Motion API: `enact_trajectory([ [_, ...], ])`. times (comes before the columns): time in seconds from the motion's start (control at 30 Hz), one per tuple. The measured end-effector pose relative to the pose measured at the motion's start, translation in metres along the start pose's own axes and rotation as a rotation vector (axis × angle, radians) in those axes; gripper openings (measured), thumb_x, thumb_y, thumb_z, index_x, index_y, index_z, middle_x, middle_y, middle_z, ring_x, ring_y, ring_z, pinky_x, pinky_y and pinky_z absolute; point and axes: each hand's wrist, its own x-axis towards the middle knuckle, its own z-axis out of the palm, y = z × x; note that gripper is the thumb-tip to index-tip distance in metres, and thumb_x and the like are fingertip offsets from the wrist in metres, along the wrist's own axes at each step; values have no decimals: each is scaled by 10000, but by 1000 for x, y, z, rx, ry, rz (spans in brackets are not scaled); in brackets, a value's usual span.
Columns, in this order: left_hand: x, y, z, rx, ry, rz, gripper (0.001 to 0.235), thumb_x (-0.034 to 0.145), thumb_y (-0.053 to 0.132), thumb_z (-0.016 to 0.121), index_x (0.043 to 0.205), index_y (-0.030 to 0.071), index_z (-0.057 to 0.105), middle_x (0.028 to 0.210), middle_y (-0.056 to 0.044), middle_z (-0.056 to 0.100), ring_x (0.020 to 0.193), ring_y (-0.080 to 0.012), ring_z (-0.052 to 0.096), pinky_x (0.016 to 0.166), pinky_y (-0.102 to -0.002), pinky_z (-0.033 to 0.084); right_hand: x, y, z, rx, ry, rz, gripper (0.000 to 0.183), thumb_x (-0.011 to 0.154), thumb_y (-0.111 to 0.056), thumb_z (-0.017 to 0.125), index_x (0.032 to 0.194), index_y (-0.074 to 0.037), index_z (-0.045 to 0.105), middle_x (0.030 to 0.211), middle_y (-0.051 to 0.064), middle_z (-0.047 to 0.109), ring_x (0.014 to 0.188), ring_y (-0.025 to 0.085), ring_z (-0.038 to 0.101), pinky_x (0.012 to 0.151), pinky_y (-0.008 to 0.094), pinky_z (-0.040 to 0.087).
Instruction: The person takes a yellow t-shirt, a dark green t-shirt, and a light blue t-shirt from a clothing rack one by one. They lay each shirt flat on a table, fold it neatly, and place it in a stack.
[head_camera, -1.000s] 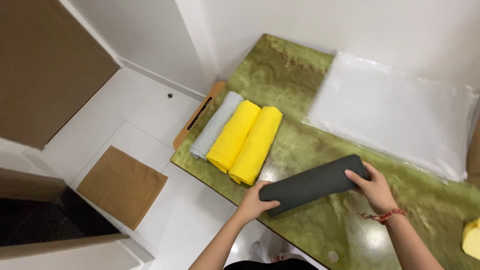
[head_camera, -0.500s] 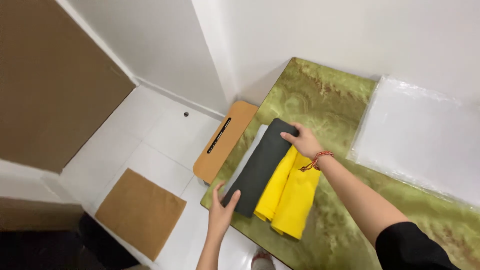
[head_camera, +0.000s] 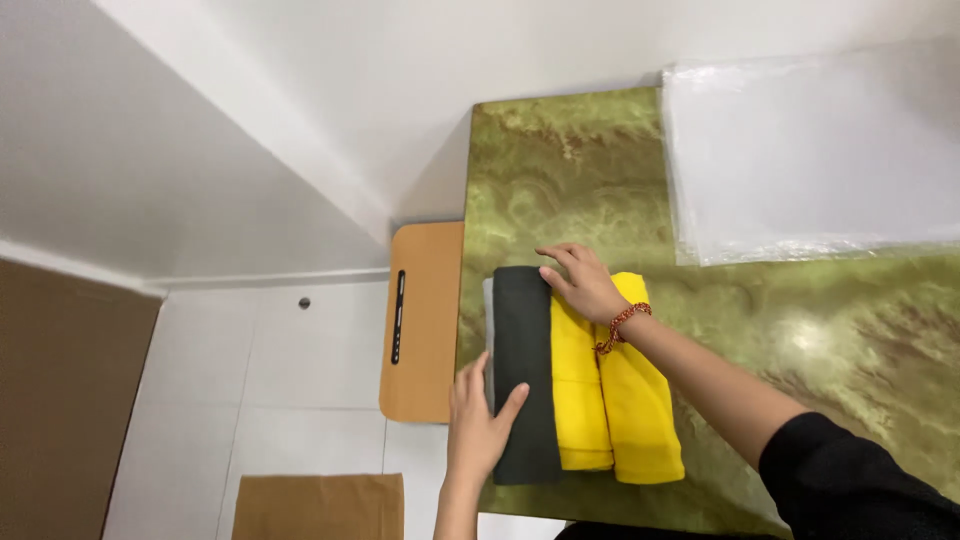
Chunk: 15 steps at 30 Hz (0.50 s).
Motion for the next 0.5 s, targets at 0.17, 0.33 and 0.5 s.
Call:
enact_trajectory([
  [0.17, 48, 47, 23, -22, 89, 251, 687, 962, 556, 634, 1545, 225, 486, 1586, -54, 416, 1505, -323, 343, 1192, -540, 334, -59, 32, -68, 50, 300, -66, 428, 1095, -392, 508, 1397, -134, 667, 1317, 114, 662, 1280, 280, 604, 1093, 447, 443],
  [0.33, 60, 139, 86, -102, 112, 663, 509, 928, 399, 737, 1395, 217, 649, 1526, -76, 525, 1416, -295, 485, 1189, -429, 346, -164, 70, -156, 237, 603, 364, 340, 1063, -358, 562, 1277, -171, 749, 1269, 25, 706, 1164, 160, 680, 950, 328, 564],
  [0.5, 9, 256, 178, -146, -229, 785, 476, 939, 432, 710, 1380, 251, 705, 1616, 5, 460, 1509, -224, 426, 1218, -430, 345, -309, 131, -237, 269, 988, 530, 316, 1050, -353, 578, 1246, -200, 773, 1251, 27, 686, 1087, 140, 668, 910, 307, 566],
])
